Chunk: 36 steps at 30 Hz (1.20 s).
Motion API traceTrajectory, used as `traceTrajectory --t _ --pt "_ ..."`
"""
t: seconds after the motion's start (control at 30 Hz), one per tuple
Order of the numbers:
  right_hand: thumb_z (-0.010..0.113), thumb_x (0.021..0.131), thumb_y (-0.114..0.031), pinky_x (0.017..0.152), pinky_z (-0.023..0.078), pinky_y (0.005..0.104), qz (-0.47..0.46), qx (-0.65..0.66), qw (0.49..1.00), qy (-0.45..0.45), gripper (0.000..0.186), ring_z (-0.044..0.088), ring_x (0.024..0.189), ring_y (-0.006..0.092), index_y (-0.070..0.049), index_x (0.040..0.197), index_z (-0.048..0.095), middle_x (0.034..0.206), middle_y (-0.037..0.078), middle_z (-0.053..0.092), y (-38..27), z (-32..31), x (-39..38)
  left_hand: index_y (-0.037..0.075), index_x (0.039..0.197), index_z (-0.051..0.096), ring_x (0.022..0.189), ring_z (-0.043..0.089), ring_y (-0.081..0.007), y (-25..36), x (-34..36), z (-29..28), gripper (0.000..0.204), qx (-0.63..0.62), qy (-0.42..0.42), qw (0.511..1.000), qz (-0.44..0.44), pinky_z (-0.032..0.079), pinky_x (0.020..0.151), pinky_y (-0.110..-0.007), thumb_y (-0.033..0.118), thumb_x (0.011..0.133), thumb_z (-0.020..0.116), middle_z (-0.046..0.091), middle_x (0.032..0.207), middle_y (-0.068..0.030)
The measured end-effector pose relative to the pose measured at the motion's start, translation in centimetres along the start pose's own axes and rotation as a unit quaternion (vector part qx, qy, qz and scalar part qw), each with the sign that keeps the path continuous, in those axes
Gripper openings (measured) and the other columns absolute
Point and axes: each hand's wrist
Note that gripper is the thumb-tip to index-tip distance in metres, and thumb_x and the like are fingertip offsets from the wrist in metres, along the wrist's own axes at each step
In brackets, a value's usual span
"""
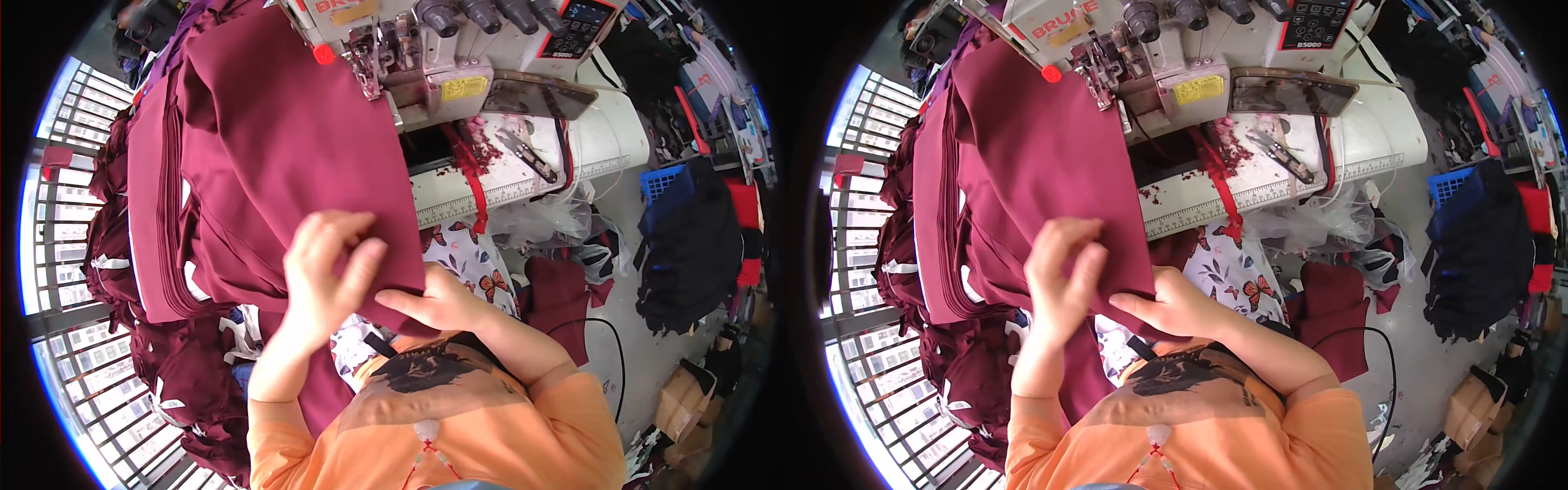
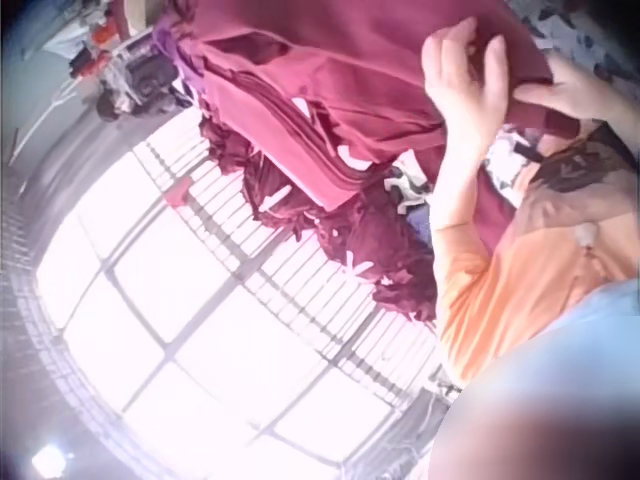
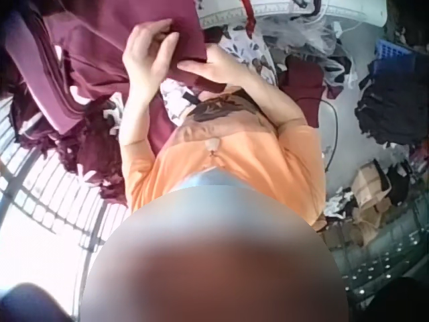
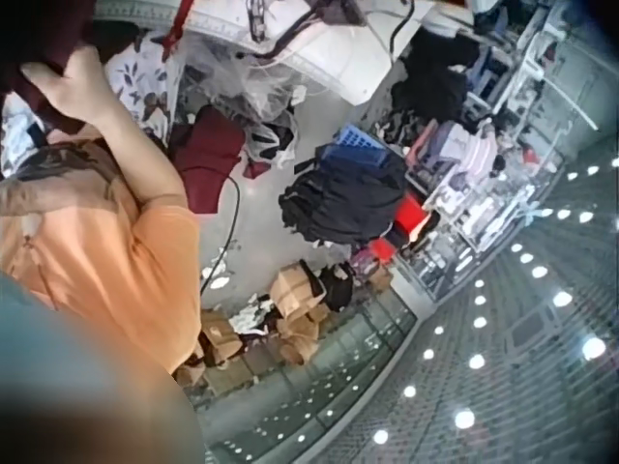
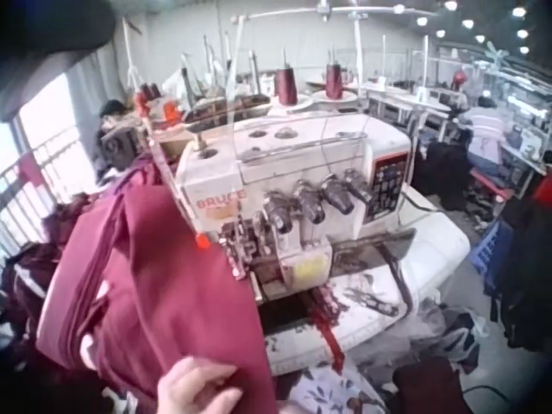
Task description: Joining pieces of maroon fabric using an overlock sewing machine.
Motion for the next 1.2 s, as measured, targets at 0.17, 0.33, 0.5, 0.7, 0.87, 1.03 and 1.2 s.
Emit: traceTrajectory --t 0.17,0.33,0.5,0.7,0.87,1.03,1.2 --pt "0.057 0.071 -0.01 0.06 0.046 0.0441 0.017 -0.261 0.955 -0.14 0.011 0.059 0.065 0.0365 0.001 0.069 0.058 0.066 0.018 0.059 6.5 0.5 -1.9 -0.001 0.097 0.05 0.072 0.054 -0.0267 -0.7 -5.5 5.4 0.043 0.1 -0.026 0.991 -0.084 0.046 0.066 -0.034 0.013 0.062 0.071 0.05 0.082 -0.0135" --pt "0.062 0.072 -0.016 0.065 0.048 0.0448 0.118 -0.309 0.906 -0.264 0.035 0.059 0.07 0.0395 0.01 0.093 0.051 0.072 0.027 0.058 6.3 3.3 -3.3 0.001 0.089 0.056 0.079 0.058 -0.0301 -4.8 -12.2 4.8 0.024 0.05 -0.014 0.97 -0.236 0.046 0.073 -0.037 0.008 0.067 0.057 0.058 0.083 -0.0161" --pt "0.062 0.077 -0.013 0.069 0.048 0.0376 0.079 -0.188 0.882 -0.424 0.055 0.061 0.083 0.0341 0.007 0.122 0.037 0.093 0.025 0.059 1.8 7.9 -2.6 -0.003 0.096 0.06 0.08 0.06 -0.0158 -4.6 -18.1 -1.9 0.023 -0.432 0.185 0.775 -0.423 0.046 0.072 -0.024 -0.007 0.075 0.05 0.064 0.09 -0.0088" --pt "0.059 0.075 0.003 0.057 0.049 0.0301 -0.24 -0.225 0.896 -0.299 0.038 0.063 0.064 0.0199 0.0 0.112 0.053 0.087 0.014 0.064 -2.1 12.8 0.0 0.002 0.097 0.06 0.085 0.059 -0.0128 -0.5 -18.5 -4.9 0.017 -0.538 0.374 0.72 -0.228 0.047 0.075 -0.024 -0.002 0.083 0.052 0.062 0.092 -0.0054" --pt "0.057 0.078 0.004 0.073 0.049 0.0239 -0.147 -0.16 0.886 -0.409 0.035 0.064 0.081 0.0177 0.007 0.112 0.049 0.086 0.013 0.064 -5.6 13.3 1.9 -0.001 0.108 0.057 0.1 0.055 -0.0156 -1.2 -18.7 -5.1 0.022 -0.446 0.408 0.79 -0.104 0.042 0.089 -0.027 0.001 0.088 0.047 0.059 0.109 -0.0118" --pt "0.061 0.078 0.002 0.058 0.048 0.0202 -0.241 -0.246 0.89 -0.298 0.011 0.063 0.065 0.0108 0.004 0.089 0.057 0.07 0.008 0.065 -7.3 14.2 2.7 -0.004 0.106 0.055 0.11 0.052 -0.0242 0.1 -16.9 -5.6 0.022 -0.431 0.399 0.809 0.012 0.037 0.097 -0.032 -0.003 0.088 0.043 0.056 0.113 -0.0169" --pt "0.061 0.08 0.0 0.056 0.049 0.0197 -0.237 -0.195 0.918 -0.251 0.006 0.062 0.062 0.0108 0.004 0.082 0.056 0.068 0.009 0.064 -7.4 15.3 2.3 -0.005 0.115 0.051 0.108 0.052 -0.0225 0.8 -16.5 -5.6 0.029 -0.43 0.404 0.806 0.041 0.039 0.095 -0.031 -0.004 0.088 0.04 0.056 0.113 -0.0175"
Point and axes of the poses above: each hand's wrist, its own x-axis towards the middle knuckle, its own z-axis out of the palm, y = z × x
